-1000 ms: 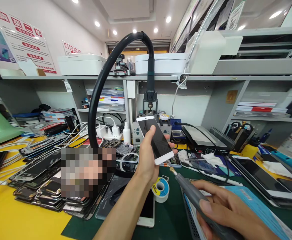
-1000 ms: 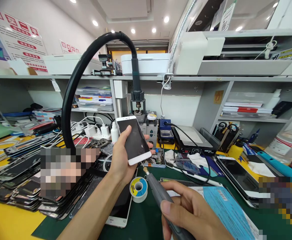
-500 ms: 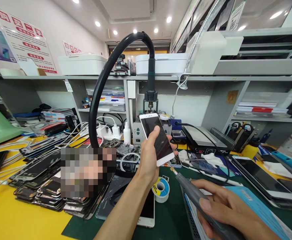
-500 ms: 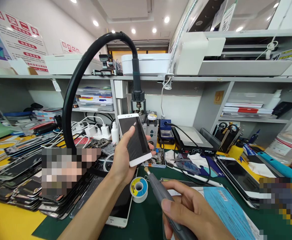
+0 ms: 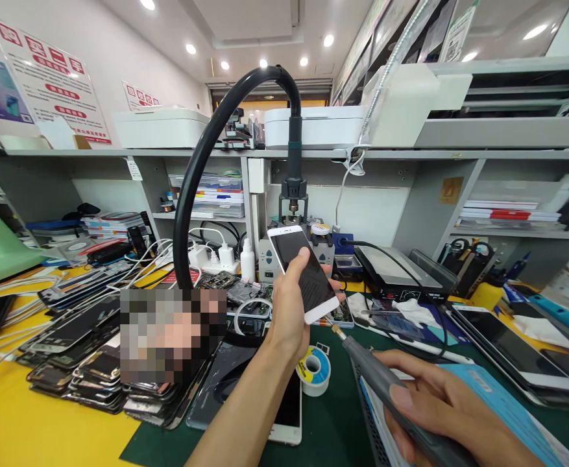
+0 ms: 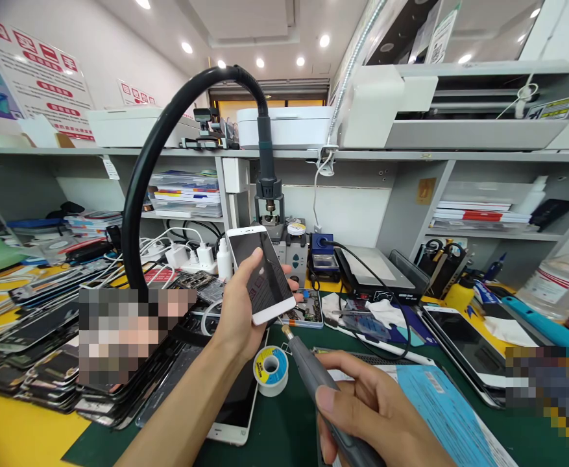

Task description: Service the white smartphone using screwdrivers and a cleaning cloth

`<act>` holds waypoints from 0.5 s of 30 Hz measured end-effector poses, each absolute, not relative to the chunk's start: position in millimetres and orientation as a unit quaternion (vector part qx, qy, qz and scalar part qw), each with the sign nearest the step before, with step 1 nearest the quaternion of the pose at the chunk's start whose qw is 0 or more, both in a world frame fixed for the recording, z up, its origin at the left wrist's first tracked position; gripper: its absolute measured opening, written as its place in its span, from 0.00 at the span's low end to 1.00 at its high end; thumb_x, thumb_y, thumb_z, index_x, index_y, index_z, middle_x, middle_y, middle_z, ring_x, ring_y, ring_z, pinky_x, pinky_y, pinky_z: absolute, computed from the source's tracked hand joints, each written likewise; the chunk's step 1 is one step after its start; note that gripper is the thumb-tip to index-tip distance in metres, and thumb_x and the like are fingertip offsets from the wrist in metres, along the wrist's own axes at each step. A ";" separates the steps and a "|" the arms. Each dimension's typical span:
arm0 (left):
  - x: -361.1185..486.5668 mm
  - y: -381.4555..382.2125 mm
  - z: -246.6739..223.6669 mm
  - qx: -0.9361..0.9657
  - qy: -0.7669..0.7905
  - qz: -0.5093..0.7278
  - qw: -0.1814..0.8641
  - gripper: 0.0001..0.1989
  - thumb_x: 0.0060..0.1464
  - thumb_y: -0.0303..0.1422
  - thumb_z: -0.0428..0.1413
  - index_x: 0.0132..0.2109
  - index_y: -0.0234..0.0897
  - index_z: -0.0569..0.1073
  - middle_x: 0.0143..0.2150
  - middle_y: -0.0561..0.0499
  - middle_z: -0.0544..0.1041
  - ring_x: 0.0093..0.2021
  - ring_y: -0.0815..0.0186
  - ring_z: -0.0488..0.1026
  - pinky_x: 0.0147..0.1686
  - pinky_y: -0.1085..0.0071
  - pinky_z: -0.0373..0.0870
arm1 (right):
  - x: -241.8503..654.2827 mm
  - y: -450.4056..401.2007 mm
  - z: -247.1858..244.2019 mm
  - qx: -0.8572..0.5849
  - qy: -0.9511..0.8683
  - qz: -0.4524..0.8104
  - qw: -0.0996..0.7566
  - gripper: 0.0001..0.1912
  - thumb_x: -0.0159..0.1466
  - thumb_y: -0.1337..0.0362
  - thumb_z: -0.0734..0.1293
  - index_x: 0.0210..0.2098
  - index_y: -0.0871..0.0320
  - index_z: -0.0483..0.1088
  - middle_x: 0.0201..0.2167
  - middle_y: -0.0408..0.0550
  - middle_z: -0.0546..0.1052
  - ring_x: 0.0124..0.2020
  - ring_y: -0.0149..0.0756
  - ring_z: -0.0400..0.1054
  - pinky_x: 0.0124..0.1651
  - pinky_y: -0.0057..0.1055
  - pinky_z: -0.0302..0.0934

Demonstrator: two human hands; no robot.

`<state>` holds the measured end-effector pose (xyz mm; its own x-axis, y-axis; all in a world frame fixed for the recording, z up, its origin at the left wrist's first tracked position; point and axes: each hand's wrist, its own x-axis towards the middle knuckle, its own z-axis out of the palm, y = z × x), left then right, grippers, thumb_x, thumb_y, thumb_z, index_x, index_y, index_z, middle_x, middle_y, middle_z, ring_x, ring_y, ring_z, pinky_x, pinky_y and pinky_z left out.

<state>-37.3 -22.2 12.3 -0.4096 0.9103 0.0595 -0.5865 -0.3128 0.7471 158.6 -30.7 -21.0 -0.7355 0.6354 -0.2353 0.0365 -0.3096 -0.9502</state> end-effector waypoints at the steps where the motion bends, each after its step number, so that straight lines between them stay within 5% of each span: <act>1: -37.7 -22.2 11.4 0.246 0.326 0.772 0.486 0.20 0.56 0.46 0.59 0.36 0.30 0.77 0.28 0.44 0.79 0.26 0.61 0.78 0.31 0.63 0.80 | 158.8 -31.4 -20.6 -0.306 -0.554 0.748 0.202 0.39 0.64 0.47 0.71 0.64 0.64 0.57 0.22 0.46 0.77 0.12 0.24 0.64 0.13 0.15 0.52; 15: -39.5 -21.3 6.0 0.238 0.277 0.781 0.506 0.17 0.56 0.45 0.60 0.36 0.33 0.79 0.35 0.45 0.81 0.29 0.62 0.79 0.33 0.62 0.82 | 158.9 -33.2 -21.5 -0.315 -0.556 0.741 0.207 0.40 0.64 0.47 0.71 0.65 0.64 0.57 0.22 0.45 0.77 0.12 0.24 0.63 0.13 0.15 0.51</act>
<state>-39.5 -21.3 6.0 -0.3740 0.9229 0.0915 -0.6589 -0.3338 0.6741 158.9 -33.2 -21.5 -0.7162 0.6569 -0.2358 0.0430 -0.2957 -0.9543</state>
